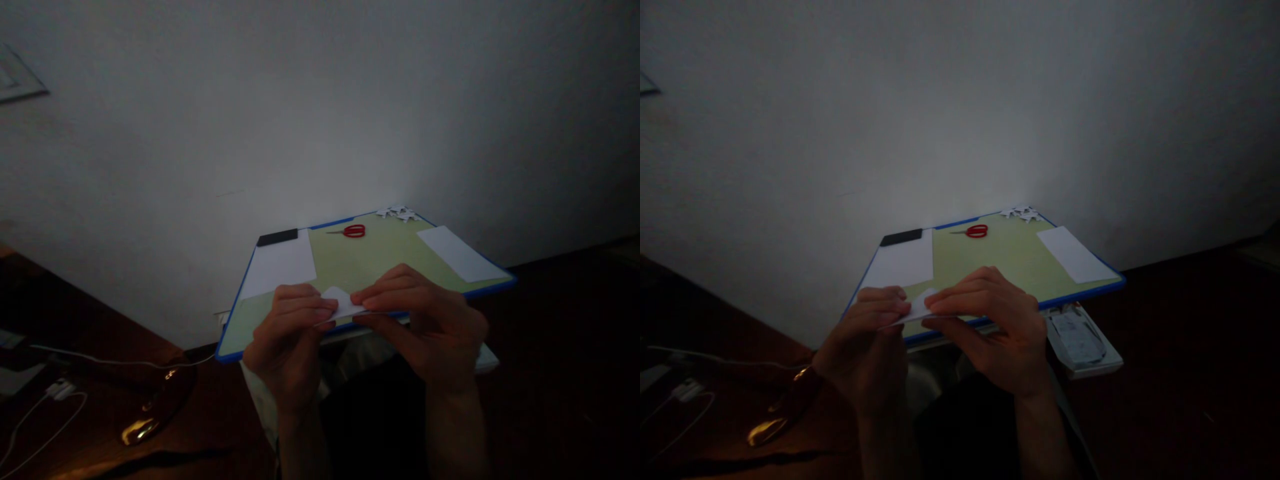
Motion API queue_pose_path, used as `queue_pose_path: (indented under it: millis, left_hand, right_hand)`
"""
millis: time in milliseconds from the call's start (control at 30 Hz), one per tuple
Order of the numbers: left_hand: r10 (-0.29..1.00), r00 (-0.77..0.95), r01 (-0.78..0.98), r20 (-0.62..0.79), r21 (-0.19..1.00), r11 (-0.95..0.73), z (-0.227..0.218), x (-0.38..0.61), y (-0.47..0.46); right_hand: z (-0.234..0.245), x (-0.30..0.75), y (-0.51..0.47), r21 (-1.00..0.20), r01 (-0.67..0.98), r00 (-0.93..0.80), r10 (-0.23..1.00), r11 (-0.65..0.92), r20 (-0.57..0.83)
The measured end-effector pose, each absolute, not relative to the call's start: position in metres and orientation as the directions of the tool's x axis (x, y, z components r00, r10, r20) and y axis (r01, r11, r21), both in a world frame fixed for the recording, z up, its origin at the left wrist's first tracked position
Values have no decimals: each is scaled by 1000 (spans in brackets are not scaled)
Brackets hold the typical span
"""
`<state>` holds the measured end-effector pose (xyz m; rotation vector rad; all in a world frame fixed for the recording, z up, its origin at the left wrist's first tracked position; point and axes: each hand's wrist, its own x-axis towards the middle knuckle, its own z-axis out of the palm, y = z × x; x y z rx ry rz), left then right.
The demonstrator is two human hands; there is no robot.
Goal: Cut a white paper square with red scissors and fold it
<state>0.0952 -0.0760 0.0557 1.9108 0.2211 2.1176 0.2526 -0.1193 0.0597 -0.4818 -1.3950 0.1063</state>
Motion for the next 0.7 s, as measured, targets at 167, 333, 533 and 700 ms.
queue_pose_path:
  millis: [167, 333, 533, 700]
  left_hand:
    - [326, -84, -123, 942, 315, -941, 56, 95, -77]
    - [329, -76, -90, 941, 322, -942, 56, 94, -77]
    - [328, -70, -141, 942, 316, -938, 55, 93, -76]
    - [343, -76, -150, 936, 329, -932, 53, 93, -75]
  right_hand:
    - [60, 255, -121, -427, 161, 135, 409, 890, 903]
    - [59, 257, -122, -442, 158, 107, 430, 883, 897]
    - [58, 256, -119, -398, 143, 122, 383, 906, 916]
    - [57, 254, -120, -402, 152, 160, 379, 903, 911]
